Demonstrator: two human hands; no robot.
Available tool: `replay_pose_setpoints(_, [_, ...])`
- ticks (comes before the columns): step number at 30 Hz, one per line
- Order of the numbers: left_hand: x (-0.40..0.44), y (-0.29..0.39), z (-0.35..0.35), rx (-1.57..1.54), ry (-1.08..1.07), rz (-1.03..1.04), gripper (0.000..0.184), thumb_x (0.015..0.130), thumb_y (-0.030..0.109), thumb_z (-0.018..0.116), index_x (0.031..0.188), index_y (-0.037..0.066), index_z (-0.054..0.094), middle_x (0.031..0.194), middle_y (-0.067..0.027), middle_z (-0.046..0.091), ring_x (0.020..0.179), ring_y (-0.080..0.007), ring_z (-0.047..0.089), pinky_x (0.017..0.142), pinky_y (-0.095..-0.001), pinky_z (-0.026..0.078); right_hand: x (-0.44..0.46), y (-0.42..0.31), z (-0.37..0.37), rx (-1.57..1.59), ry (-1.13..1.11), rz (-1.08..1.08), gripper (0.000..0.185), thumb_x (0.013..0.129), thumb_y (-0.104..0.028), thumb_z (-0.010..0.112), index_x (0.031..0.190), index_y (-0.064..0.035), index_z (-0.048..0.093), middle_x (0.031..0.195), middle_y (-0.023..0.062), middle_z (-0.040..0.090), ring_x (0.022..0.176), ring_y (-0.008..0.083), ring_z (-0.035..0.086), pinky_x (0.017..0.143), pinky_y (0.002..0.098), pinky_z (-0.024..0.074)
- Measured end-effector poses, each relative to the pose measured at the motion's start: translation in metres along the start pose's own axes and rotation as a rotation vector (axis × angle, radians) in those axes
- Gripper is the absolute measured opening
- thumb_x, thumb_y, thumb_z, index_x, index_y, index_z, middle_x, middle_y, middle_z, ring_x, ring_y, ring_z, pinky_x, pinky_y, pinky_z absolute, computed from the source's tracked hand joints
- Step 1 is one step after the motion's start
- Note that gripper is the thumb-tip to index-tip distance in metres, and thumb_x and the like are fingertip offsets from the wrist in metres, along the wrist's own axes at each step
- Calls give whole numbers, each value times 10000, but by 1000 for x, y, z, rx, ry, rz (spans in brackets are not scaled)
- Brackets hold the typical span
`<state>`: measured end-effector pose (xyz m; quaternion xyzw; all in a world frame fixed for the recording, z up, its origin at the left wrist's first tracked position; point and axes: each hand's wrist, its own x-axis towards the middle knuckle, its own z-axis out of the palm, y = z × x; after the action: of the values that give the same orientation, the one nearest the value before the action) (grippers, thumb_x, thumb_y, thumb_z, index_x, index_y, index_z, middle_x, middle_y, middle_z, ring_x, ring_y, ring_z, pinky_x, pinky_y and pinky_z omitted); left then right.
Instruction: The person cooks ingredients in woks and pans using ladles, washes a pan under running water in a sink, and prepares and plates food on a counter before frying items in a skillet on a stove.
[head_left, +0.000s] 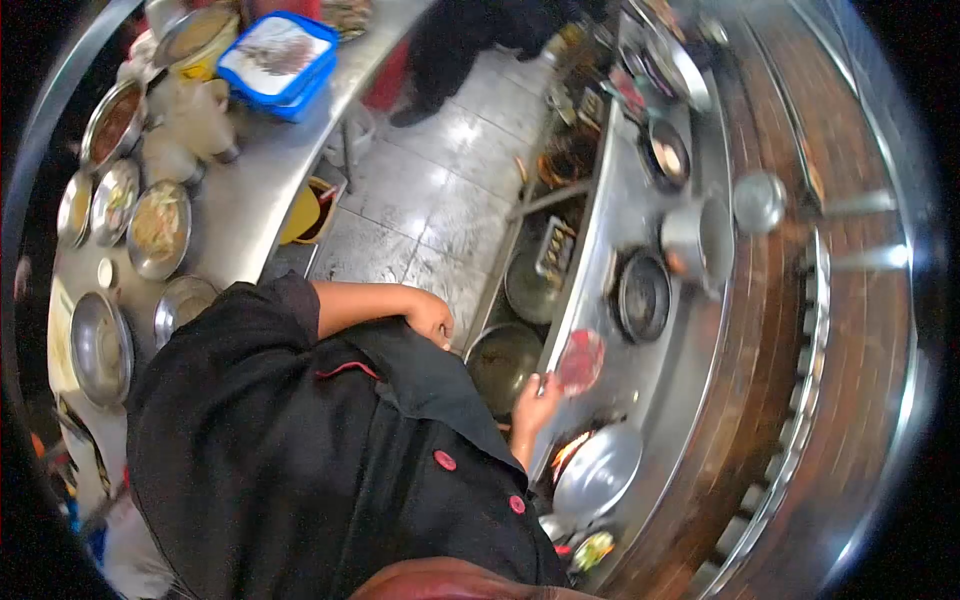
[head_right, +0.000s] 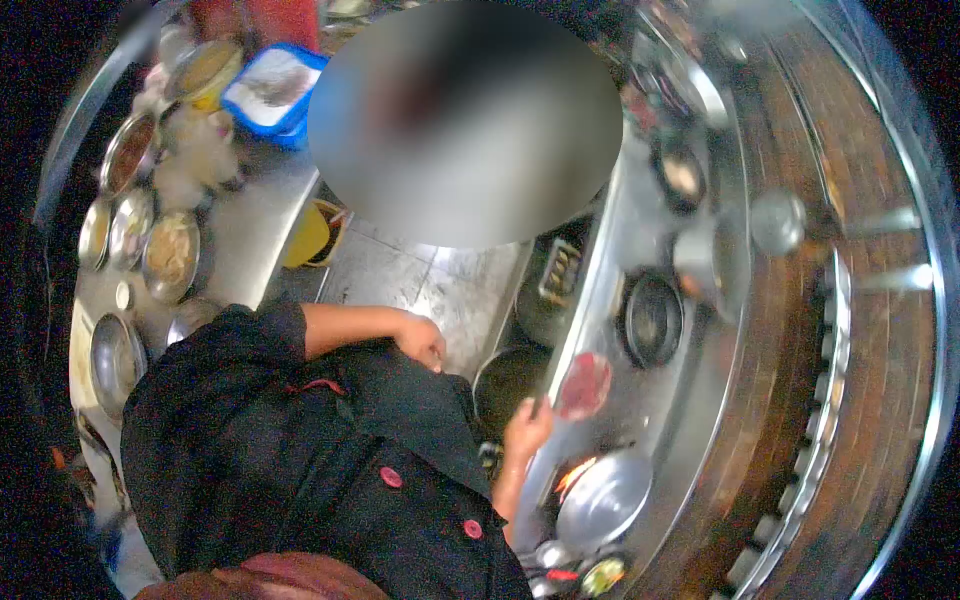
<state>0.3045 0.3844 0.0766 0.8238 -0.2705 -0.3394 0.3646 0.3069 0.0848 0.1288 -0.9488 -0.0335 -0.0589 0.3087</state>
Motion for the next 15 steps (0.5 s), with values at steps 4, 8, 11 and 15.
replay_pose_setpoints(4, [-68, 19, -55, -295, 316, -61, 411, 810, 374, 590, 1061, 49, 593, 920, -101, 647, 847, -222, 613, 757, -326, 470, 98, -37, 13, -193, -55, -134, 383, 795, -149, 574, 1110, 64, 532, 1065, 243, 567, 1008, 353, 529, 903, 392, 381])
replay_pose_setpoints(8, [-105, -4, -75, -437, 678, -132, 361, 798, 290, 626, 1052, 35, 595, 905, -104, 645, 837, -195, 612, 744, -310, 478, 160, -60, 70, -29, -155, -283, 380, 805, -151, 570, 1126, 47, 531, 1050, 211, 584, 977, 307, 562, 874, 356, 417])
replay_pose_setpoints(11, [-152, -1, -100, -476, 1029, -238, 303, 809, 235, 608, 1020, 17, 603, 923, -125, 637, 860, -204, 606, 774, -327, 472, 183, -99, 116, 81, -329, -388, 372, 803, -154, 570, 1110, 52, 539, 1054, 209, 583, 980, 299, 563, 871, 354, 422])
replay_pose_setpoints(15, [-251, 31, -148, -309, 1670, -402, 215, 819, 173, 603, 964, 14, 622, 828, -56, 634, 750, -120, 579, 710, -268, 465, 213, -138, 181, 133, -503, -590, 377, 788, -175, 580, 1093, 45, 554, 1013, 208, 597, 909, 302, 589, 844, 361, 438])
